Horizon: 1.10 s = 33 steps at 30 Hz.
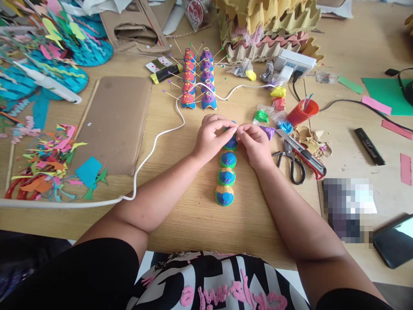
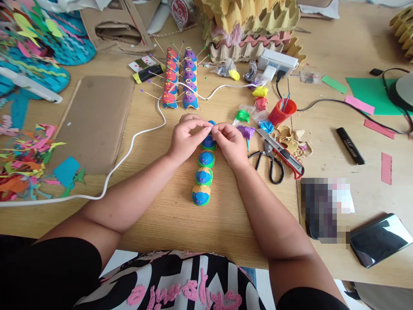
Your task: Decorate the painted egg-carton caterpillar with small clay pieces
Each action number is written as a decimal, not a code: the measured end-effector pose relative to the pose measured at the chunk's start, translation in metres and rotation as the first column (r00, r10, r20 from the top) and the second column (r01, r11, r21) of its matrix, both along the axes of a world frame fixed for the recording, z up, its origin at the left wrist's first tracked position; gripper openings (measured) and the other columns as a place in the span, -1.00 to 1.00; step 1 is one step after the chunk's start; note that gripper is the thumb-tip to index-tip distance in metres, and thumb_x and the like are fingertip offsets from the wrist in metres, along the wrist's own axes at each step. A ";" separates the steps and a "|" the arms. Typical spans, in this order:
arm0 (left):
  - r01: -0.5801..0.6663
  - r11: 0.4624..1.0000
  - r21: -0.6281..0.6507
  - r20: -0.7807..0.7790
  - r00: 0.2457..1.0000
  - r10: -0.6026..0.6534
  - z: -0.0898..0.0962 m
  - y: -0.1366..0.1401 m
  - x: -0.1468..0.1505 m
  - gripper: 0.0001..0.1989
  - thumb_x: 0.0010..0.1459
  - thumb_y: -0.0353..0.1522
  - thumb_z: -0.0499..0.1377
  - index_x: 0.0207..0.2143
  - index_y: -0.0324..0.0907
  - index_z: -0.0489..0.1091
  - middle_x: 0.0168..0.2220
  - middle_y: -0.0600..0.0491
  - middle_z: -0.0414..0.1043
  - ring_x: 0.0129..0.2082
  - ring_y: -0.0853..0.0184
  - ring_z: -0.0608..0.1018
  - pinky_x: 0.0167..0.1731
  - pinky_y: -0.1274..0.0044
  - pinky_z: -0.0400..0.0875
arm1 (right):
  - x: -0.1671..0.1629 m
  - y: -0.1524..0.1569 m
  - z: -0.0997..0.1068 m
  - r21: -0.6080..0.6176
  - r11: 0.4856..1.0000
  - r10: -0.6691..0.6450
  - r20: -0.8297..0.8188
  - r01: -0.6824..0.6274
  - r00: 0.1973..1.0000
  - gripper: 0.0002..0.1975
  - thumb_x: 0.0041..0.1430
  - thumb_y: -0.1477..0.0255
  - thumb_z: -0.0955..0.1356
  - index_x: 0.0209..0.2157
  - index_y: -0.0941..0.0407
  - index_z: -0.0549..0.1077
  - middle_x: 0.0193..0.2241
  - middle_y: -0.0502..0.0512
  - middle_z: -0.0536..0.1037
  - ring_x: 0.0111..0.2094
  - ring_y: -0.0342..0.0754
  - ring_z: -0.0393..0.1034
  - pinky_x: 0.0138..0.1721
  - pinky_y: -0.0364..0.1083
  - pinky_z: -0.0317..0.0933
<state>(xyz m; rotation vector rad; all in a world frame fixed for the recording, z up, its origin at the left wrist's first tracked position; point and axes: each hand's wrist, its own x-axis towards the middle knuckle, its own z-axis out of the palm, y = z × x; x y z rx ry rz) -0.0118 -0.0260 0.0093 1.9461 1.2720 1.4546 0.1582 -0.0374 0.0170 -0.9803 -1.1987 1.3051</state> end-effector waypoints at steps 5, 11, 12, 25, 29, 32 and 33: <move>-0.006 1.000 -0.018 -0.030 1.000 0.005 0.001 0.000 0.000 -0.94 0.32 -0.32 0.39 -0.20 -0.06 0.69 -0.17 0.05 0.69 -0.01 0.23 0.64 0.19 0.34 0.50 | 0.000 0.000 0.000 -0.003 1.000 -0.011 0.026 0.011 1.000 -0.42 -0.04 -0.18 0.62 -0.36 0.04 0.56 -0.46 -0.06 0.49 -0.39 -0.14 0.31 -0.32 -0.11 0.26; 0.015 0.998 0.053 -0.044 0.999 -0.013 -0.001 0.000 -0.001 -0.94 0.34 -0.32 0.38 -0.19 -0.05 0.69 -0.19 0.06 0.69 -0.04 0.23 0.64 0.17 0.33 0.48 | 0.001 -0.001 0.002 0.014 1.000 -0.016 0.028 0.015 0.999 -0.44 0.00 -0.16 0.61 -0.38 0.05 0.55 -0.47 -0.07 0.49 -0.38 -0.14 0.33 -0.27 -0.10 0.30; 0.014 0.998 0.066 -0.046 0.999 -0.011 -0.002 0.001 -0.001 -0.94 0.34 -0.32 0.38 -0.19 -0.04 0.69 -0.19 0.06 0.69 -0.05 0.23 0.64 0.17 0.33 0.48 | 0.001 -0.001 0.002 0.012 1.000 -0.017 0.022 0.017 1.000 -0.44 0.00 -0.16 0.62 -0.39 0.05 0.55 -0.47 -0.07 0.49 -0.39 -0.15 0.33 -0.27 -0.11 0.30; -0.028 0.996 0.084 -0.053 0.998 0.033 -0.001 -0.001 -0.001 -0.96 0.33 -0.31 0.39 -0.22 -0.05 0.68 -0.22 0.07 0.69 -0.05 0.23 0.64 0.15 0.34 0.50 | 0.000 0.000 0.001 0.010 0.999 -0.031 0.027 0.031 0.999 -0.39 -0.06 -0.21 0.62 -0.39 0.05 0.55 -0.49 -0.07 0.47 -0.42 -0.15 0.30 -0.34 -0.11 0.23; -0.023 0.997 0.069 -0.045 0.999 0.026 -0.002 0.000 -0.002 -0.94 0.33 -0.29 0.38 -0.21 -0.05 0.68 -0.21 0.06 0.69 -0.05 0.23 0.64 0.16 0.33 0.50 | 0.000 0.001 0.001 0.017 0.999 -0.029 0.053 0.028 0.998 -0.39 -0.04 -0.22 0.60 -0.39 0.04 0.55 -0.49 -0.06 0.47 -0.42 -0.14 0.29 -0.35 -0.10 0.22; -0.032 0.999 0.039 -0.060 0.998 0.034 -0.002 0.000 -0.001 -0.94 0.33 -0.29 0.38 -0.21 -0.05 0.68 -0.20 0.06 0.69 -0.03 0.22 0.64 0.17 0.32 0.49 | 0.001 0.000 0.001 0.022 0.999 -0.025 0.064 0.024 0.998 -0.39 -0.03 -0.23 0.59 -0.39 0.04 0.55 -0.49 -0.06 0.47 -0.42 -0.14 0.28 -0.35 -0.09 0.22; -0.034 0.999 0.035 -0.064 0.997 0.036 -0.002 0.000 -0.001 -0.94 0.33 -0.29 0.38 -0.21 -0.05 0.68 -0.20 0.06 0.69 -0.03 0.22 0.64 0.18 0.33 0.49 | 0.000 0.000 0.001 0.022 0.999 -0.027 0.063 0.026 0.998 -0.39 -0.03 -0.23 0.59 -0.39 0.04 0.55 -0.49 -0.06 0.47 -0.42 -0.14 0.28 -0.35 -0.10 0.22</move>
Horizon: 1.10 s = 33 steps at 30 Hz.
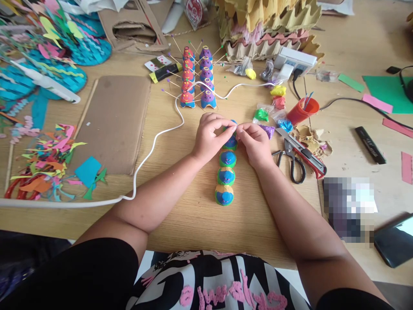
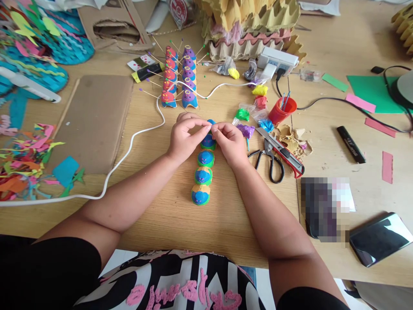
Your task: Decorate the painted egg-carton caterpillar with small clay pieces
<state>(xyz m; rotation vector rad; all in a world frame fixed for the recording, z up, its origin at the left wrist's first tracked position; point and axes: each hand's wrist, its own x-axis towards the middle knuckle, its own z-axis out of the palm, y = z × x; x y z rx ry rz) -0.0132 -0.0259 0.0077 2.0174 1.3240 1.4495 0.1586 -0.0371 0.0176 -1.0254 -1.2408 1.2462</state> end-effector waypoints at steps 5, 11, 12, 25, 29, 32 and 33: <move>0.014 0.999 0.041 0.022 1.000 -0.015 -0.001 0.000 0.000 -0.94 0.34 -0.30 0.37 -0.22 -0.05 0.67 -0.21 0.06 0.69 -0.05 0.23 0.64 0.15 0.34 0.50 | 0.000 0.000 -0.001 0.004 1.000 -0.003 -0.016 0.003 1.000 -0.41 -0.03 -0.20 0.61 -0.39 0.05 0.56 -0.49 -0.06 0.48 -0.42 -0.15 0.29 -0.35 -0.10 0.23; 0.010 1.000 0.019 -0.008 1.000 -0.010 -0.001 0.001 0.000 -0.91 0.36 -0.26 0.35 -0.21 -0.03 0.66 -0.20 0.05 0.68 -0.03 0.21 0.63 0.17 0.32 0.49 | 0.000 0.001 -0.001 -0.008 1.000 -0.006 0.000 0.006 1.000 -0.41 -0.03 -0.21 0.60 -0.39 0.04 0.55 -0.49 -0.06 0.49 -0.42 -0.15 0.30 -0.36 -0.11 0.22; 0.008 1.000 0.019 -0.014 1.000 -0.007 -0.001 0.001 0.000 -0.90 0.36 -0.25 0.35 -0.21 -0.03 0.66 -0.20 0.05 0.68 -0.03 0.21 0.63 0.17 0.31 0.49 | 0.000 0.001 -0.002 -0.006 1.000 -0.004 0.000 0.004 1.000 -0.41 -0.03 -0.21 0.60 -0.38 0.04 0.55 -0.49 -0.06 0.49 -0.42 -0.15 0.30 -0.36 -0.11 0.23; -0.009 0.995 0.103 -0.076 0.997 0.017 -0.001 -0.001 0.000 -0.86 0.38 -0.24 0.31 -0.20 -0.02 0.68 -0.24 0.05 0.69 -0.10 0.20 0.61 0.11 0.30 0.46 | 0.000 0.000 -0.001 -0.008 1.000 0.005 -0.036 -0.006 0.999 -0.40 -0.03 -0.19 0.61 -0.39 0.05 0.54 -0.49 -0.08 0.47 -0.42 -0.16 0.30 -0.33 -0.11 0.26; -0.004 0.996 0.087 -0.106 0.994 0.013 0.001 -0.002 0.000 -0.82 0.42 -0.24 0.26 -0.15 -0.02 0.68 -0.20 0.05 0.69 -0.08 0.20 0.60 0.14 0.30 0.44 | 0.000 0.000 0.000 -0.022 1.000 -0.007 -0.023 0.006 1.000 -0.40 -0.04 -0.21 0.60 -0.38 0.04 0.54 -0.49 -0.07 0.48 -0.42 -0.15 0.29 -0.35 -0.11 0.22; -0.001 0.991 0.131 -0.105 0.994 0.015 0.001 -0.003 0.000 -0.81 0.43 -0.26 0.24 -0.11 -0.03 0.68 -0.18 0.05 0.70 -0.08 0.21 0.60 0.14 0.31 0.43 | 0.000 0.000 0.000 -0.020 1.000 -0.007 -0.022 0.007 1.000 -0.40 -0.03 -0.21 0.60 -0.38 0.05 0.55 -0.49 -0.06 0.49 -0.42 -0.16 0.29 -0.37 -0.11 0.18; 0.003 0.989 0.148 -0.103 0.995 0.013 0.001 -0.003 0.000 -0.82 0.43 -0.28 0.24 -0.11 -0.03 0.68 -0.18 0.05 0.70 -0.08 0.22 0.60 0.13 0.31 0.43 | 0.000 0.000 0.000 -0.019 1.000 -0.007 -0.026 0.007 1.000 -0.40 -0.03 -0.21 0.61 -0.38 0.05 0.56 -0.49 -0.06 0.49 -0.43 -0.16 0.28 -0.37 -0.12 0.17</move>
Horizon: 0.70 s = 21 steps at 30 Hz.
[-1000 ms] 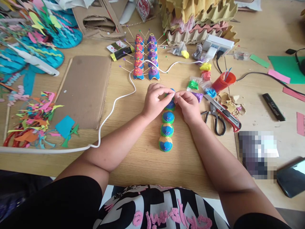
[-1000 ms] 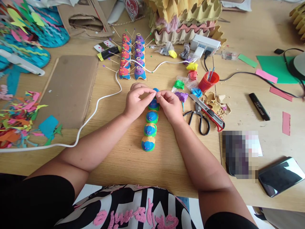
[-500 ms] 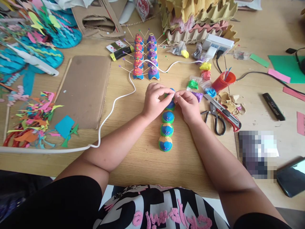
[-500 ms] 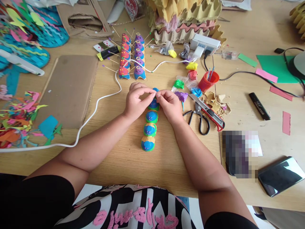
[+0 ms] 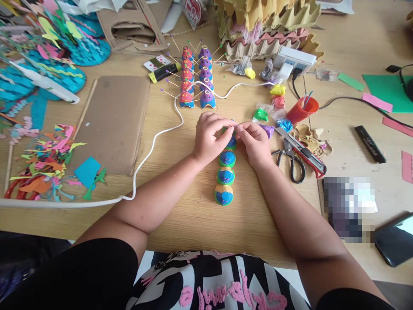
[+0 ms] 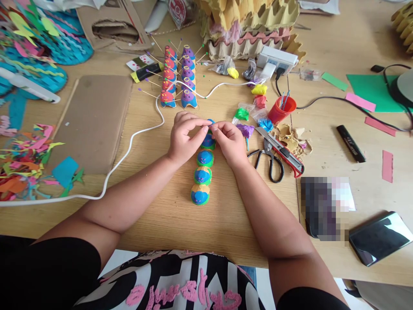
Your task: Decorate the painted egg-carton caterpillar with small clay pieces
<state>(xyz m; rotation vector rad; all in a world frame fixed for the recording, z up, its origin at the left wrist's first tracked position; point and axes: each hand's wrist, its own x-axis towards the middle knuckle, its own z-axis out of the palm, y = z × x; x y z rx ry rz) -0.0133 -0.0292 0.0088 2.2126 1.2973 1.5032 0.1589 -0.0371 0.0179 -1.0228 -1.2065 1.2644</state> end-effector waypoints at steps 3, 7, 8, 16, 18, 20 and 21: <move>0.015 1.000 0.025 -0.002 1.000 -0.015 -0.002 0.001 0.000 -0.82 0.43 -0.32 0.23 -0.11 -0.04 0.67 -0.20 0.06 0.69 -0.09 0.23 0.59 0.12 0.32 0.42 | 0.000 0.000 -0.001 0.000 1.000 0.000 -0.015 0.000 1.000 -0.39 -0.06 -0.21 0.61 -0.38 0.06 0.56 -0.50 -0.08 0.49 -0.44 -0.17 0.28 -0.38 -0.13 0.16; 0.002 1.000 0.001 -0.039 0.999 -0.002 -0.003 0.001 0.000 -0.80 0.44 -0.32 0.21 -0.11 -0.04 0.67 -0.20 0.06 0.67 -0.08 0.22 0.58 0.12 0.32 0.43 | -0.001 0.001 -0.002 -0.008 1.000 -0.003 -0.030 0.003 1.000 -0.39 -0.08 -0.21 0.62 -0.38 0.05 0.56 -0.51 -0.09 0.49 -0.45 -0.18 0.28 -0.41 -0.14 0.15; -0.002 1.000 0.001 -0.043 0.999 0.002 -0.003 0.001 0.000 -0.81 0.44 -0.33 0.21 -0.11 -0.04 0.67 -0.20 0.06 0.67 -0.07 0.22 0.58 0.12 0.32 0.43 | -0.001 0.001 -0.002 -0.009 1.000 -0.004 -0.033 0.003 0.999 -0.38 -0.09 -0.21 0.62 -0.38 0.05 0.57 -0.51 -0.09 0.49 -0.46 -0.18 0.28 -0.41 -0.14 0.15; 0.013 0.999 0.030 -0.040 0.999 -0.012 -0.002 0.001 0.000 -0.82 0.44 -0.31 0.24 -0.08 -0.05 0.67 -0.18 0.06 0.67 -0.07 0.23 0.58 0.12 0.34 0.44 | -0.001 0.001 -0.001 -0.010 1.000 -0.007 -0.055 0.007 0.998 -0.39 -0.10 -0.19 0.64 -0.39 0.06 0.58 -0.51 -0.09 0.51 -0.43 -0.18 0.31 -0.36 -0.14 0.19; 0.027 0.999 0.026 -0.058 0.998 -0.025 -0.002 0.001 0.000 -0.82 0.45 -0.30 0.23 -0.08 -0.04 0.67 -0.19 0.06 0.66 -0.07 0.23 0.58 0.11 0.34 0.44 | -0.001 0.001 -0.002 -0.007 1.000 0.000 -0.055 0.000 0.998 -0.40 -0.09 -0.18 0.64 -0.39 0.06 0.58 -0.50 -0.08 0.51 -0.43 -0.17 0.32 -0.35 -0.13 0.20; 0.035 0.999 0.026 -0.060 0.998 -0.033 -0.002 0.002 -0.001 -0.82 0.44 -0.31 0.24 -0.09 -0.04 0.68 -0.21 0.06 0.65 -0.08 0.23 0.58 0.11 0.34 0.43 | -0.001 0.001 -0.003 0.000 1.000 0.006 -0.052 -0.006 0.999 -0.41 -0.07 -0.18 0.63 -0.38 0.06 0.58 -0.49 -0.08 0.52 -0.42 -0.17 0.31 -0.35 -0.13 0.20; 0.033 0.999 0.022 -0.059 0.998 -0.032 -0.003 0.002 -0.001 -0.82 0.44 -0.31 0.24 -0.10 -0.04 0.68 -0.21 0.06 0.65 -0.08 0.23 0.58 0.11 0.33 0.43 | -0.001 0.001 -0.003 0.001 1.000 0.008 -0.049 -0.008 0.999 -0.41 -0.07 -0.18 0.63 -0.38 0.06 0.58 -0.49 -0.07 0.52 -0.43 -0.17 0.31 -0.36 -0.13 0.19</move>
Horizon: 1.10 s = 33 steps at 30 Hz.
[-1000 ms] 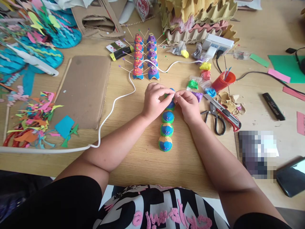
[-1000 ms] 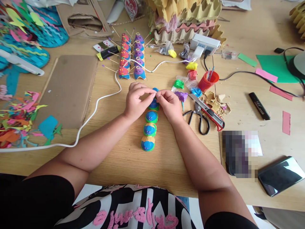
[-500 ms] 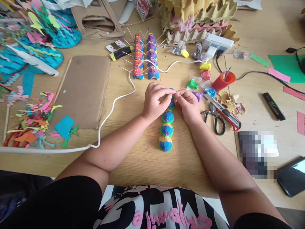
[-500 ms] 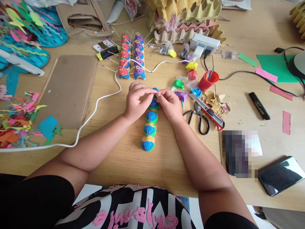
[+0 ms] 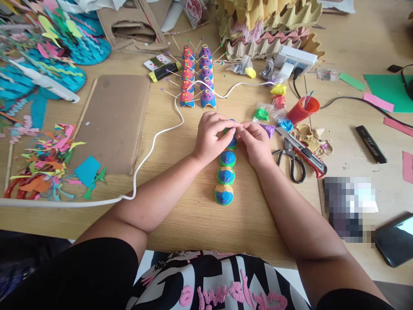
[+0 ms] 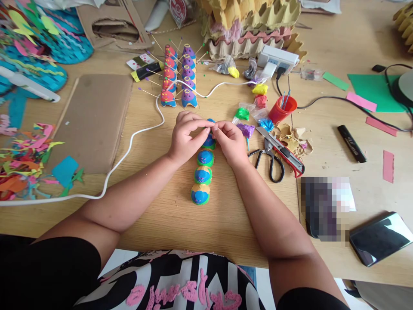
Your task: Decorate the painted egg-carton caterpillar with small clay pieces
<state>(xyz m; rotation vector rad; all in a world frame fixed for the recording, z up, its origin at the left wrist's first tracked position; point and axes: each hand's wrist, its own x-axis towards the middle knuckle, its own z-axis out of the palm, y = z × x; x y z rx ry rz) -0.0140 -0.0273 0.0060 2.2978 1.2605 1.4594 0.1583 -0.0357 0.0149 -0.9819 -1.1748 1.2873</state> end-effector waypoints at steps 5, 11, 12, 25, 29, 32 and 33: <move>-0.002 1.000 -0.017 0.009 1.000 0.002 -0.001 0.001 0.000 -0.82 0.45 -0.31 0.24 -0.08 -0.04 0.67 -0.19 0.06 0.65 -0.06 0.22 0.58 0.13 0.32 0.42 | 0.001 0.001 -0.001 -0.003 1.000 0.016 -0.012 -0.016 1.000 -0.43 -0.05 -0.16 0.63 -0.36 0.05 0.59 -0.48 -0.07 0.51 -0.42 -0.17 0.32 -0.36 -0.14 0.21; 0.010 1.000 -0.013 0.035 0.999 -0.010 0.001 0.000 0.000 -0.84 0.43 -0.34 0.25 -0.10 -0.05 0.68 -0.20 0.07 0.67 -0.08 0.24 0.59 0.12 0.34 0.45 | 0.000 0.000 0.000 -0.001 0.999 0.032 -0.037 -0.032 0.999 -0.44 -0.08 -0.13 0.66 -0.36 0.05 0.59 -0.48 -0.09 0.51 -0.41 -0.18 0.34 -0.32 -0.14 0.27; 0.015 1.000 -0.016 0.040 0.999 -0.015 0.001 -0.001 0.000 -0.84 0.43 -0.35 0.26 -0.09 -0.05 0.68 -0.19 0.06 0.67 -0.07 0.24 0.60 0.12 0.34 0.45 | 0.000 0.000 0.000 0.000 0.999 0.033 -0.038 -0.033 0.999 -0.44 -0.08 -0.13 0.66 -0.36 0.04 0.58 -0.48 -0.09 0.51 -0.41 -0.17 0.34 -0.31 -0.14 0.27; 0.047 0.998 -0.038 0.128 0.991 -0.041 0.001 -0.001 0.000 -0.83 0.37 -0.41 0.28 -0.07 -0.06 0.65 -0.16 0.04 0.70 -0.05 0.23 0.63 0.13 0.34 0.48 | 0.000 0.001 -0.002 0.011 0.999 0.034 -0.022 -0.033 0.999 -0.43 -0.04 -0.14 0.64 -0.33 0.04 0.55 -0.47 -0.10 0.48 -0.40 -0.17 0.34 -0.31 -0.14 0.30; 0.063 0.997 -0.050 0.091 0.994 -0.058 0.005 -0.002 0.000 -0.82 0.40 -0.37 0.25 -0.06 -0.04 0.67 -0.14 0.05 0.71 -0.06 0.23 0.63 0.13 0.33 0.48 | 0.000 0.001 -0.002 0.014 0.999 0.038 -0.022 -0.037 0.999 -0.43 -0.03 -0.14 0.64 -0.33 0.04 0.55 -0.47 -0.09 0.50 -0.40 -0.17 0.34 -0.33 -0.14 0.27; 0.051 0.996 -0.077 0.061 0.997 -0.046 0.007 -0.003 0.000 -0.80 0.42 -0.36 0.22 -0.10 -0.03 0.68 -0.15 0.04 0.70 -0.06 0.21 0.62 0.14 0.31 0.48 | 0.000 0.000 -0.001 0.011 0.999 0.031 -0.010 -0.030 0.999 -0.42 -0.04 -0.15 0.64 -0.35 0.04 0.55 -0.47 -0.08 0.50 -0.41 -0.17 0.32 -0.35 -0.14 0.24; 0.037 0.995 -0.094 0.048 0.998 -0.033 0.007 -0.004 0.001 -0.80 0.42 -0.35 0.22 -0.11 -0.02 0.68 -0.15 0.04 0.70 -0.05 0.20 0.62 0.14 0.30 0.48 | 0.000 0.000 -0.001 0.008 1.000 0.028 -0.001 -0.028 1.000 -0.42 -0.04 -0.16 0.63 -0.35 0.04 0.55 -0.47 -0.07 0.50 -0.41 -0.16 0.32 -0.35 -0.13 0.24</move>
